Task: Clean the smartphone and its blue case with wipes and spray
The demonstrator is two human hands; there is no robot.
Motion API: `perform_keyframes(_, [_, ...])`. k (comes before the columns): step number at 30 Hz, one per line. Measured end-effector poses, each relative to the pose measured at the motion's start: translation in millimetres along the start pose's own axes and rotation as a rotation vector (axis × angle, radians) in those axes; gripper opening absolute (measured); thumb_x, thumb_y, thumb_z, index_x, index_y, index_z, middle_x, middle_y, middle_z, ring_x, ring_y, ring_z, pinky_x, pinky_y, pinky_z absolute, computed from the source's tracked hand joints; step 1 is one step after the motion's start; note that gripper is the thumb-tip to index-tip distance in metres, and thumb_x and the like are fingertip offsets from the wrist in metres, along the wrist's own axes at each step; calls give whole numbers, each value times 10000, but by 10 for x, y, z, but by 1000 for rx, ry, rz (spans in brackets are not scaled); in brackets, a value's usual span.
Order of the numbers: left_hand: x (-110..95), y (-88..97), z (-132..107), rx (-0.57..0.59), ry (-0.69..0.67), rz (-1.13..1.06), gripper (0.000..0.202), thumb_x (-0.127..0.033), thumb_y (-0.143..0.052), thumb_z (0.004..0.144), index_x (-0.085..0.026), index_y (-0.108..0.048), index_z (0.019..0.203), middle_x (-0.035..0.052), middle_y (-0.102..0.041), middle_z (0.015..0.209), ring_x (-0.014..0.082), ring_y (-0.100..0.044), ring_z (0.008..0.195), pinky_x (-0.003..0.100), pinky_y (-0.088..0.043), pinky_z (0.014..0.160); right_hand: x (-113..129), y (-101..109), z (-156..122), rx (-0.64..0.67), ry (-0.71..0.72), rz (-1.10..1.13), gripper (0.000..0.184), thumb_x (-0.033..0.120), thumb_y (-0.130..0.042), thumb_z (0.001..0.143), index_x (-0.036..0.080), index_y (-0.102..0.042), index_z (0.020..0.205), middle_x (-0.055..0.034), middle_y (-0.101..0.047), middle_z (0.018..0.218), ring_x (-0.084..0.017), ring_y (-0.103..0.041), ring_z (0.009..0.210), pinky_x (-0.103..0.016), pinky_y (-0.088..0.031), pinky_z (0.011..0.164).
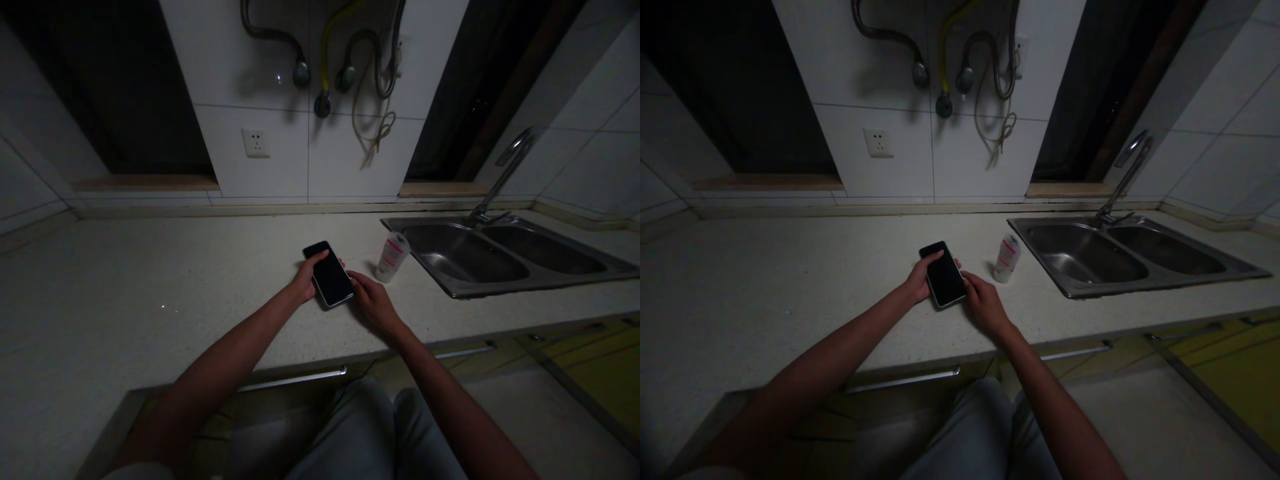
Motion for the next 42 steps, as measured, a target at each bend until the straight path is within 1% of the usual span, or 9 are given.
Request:
perform_keyframes(3, [-4,-23,8,-94,-7,40,134,-246,-644,848,-116,-654,818,81,-709,712,195,-680,642,344,-578,732,-45,14,-2,-52,-33,19,401,391,-468,951,192,-682,1225,-96,-735,1156,-252,-680,1044,-409,-523,936])
perform_keyframes(9, [-34,-53,-2,-118,-21,21,312,-444,-643,857,-139,-643,792,64,-674,650,185,-635,572,340,-569,643,-26,20,-26,16,-10,40,428,415,-471,952,181,-653,1260,-109,-713,1180,-251,-657,1073,-407,-512,943])
perform_keyframes(15, [-26,-31,22,-147,-67,63,406,-540,-631,849,-142,-635,764,52,-641,607,176,-598,508,326,-543,574,-8,-11,-56,98,14,-27,573,395,-427,970,97,-440,1459,-57,-686,847,-195,-621,760,-354,-529,763])
perform_keyframes(24, [-76,-27,-18,-153,-64,40,459,-575,-562,878,-152,-612,707,56,-631,591,187,-602,502,338,-540,547,80,-43,48,206,82,-21,483,332,-396,973,148,-487,1411,-85,-705,992,-199,-631,853,-342,-504,810])
perform_keyframes(29, [-171,47,-4,-208,-91,23,446,-556,-534,898,-171,-579,677,31,-592,528,165,-557,452,309,-511,501,55,-95,220,284,90,40,501,362,-457,938,167,-509,1397,-59,-698,913,-174,-608,764,-307,-495,735])
perform_keyframes(32, [-234,120,39,-217,-102,-4,442,-575,-546,884,-179,-576,689,30,-594,537,172,-565,460,314,-510,502,0,-135,404,339,27,166,541,398,-524,904,153,-525,1386,-42,-681,830,-157,-589,703,-290,-488,678])
perform_keyframes(35, [-278,180,87,-212,-99,-35,462,-628,-588,836,-181,-587,716,33,-599,556,185,-575,477,339,-523,534,21,-139,626,482,-119,353,538,409,-642,809,114,-619,1258,-12,-655,717,-131,-561,604,-268,-484,599])
perform_keyframes(38, [-306,217,119,-200,-103,-62,491,-660,-579,826,-182,-585,713,40,-601,565,193,-579,487,356,-531,560,136,-130,808,684,-236,455,307,341,-701,743,125,-711,960,-9,-674,724,-128,-602,629,-276,-538,645])
perform_keyframes(42, [-345,244,133,-203,-130,-90,504,-666,-550,839,-182,-585,705,51,-616,582,191,-588,503,341,-523,549,205,-160,921,738,-405,556,185,272,-711,699,138,-690,825,-11,-685,734,-132,-650,652,-300,-593,676])
Point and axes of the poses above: each hand's wrist, its own z-axis towards the middle knuckle, its own y-axis out of the back of the hand, x = y × z, the point moved 1 cm from there along z, towards the middle knuckle
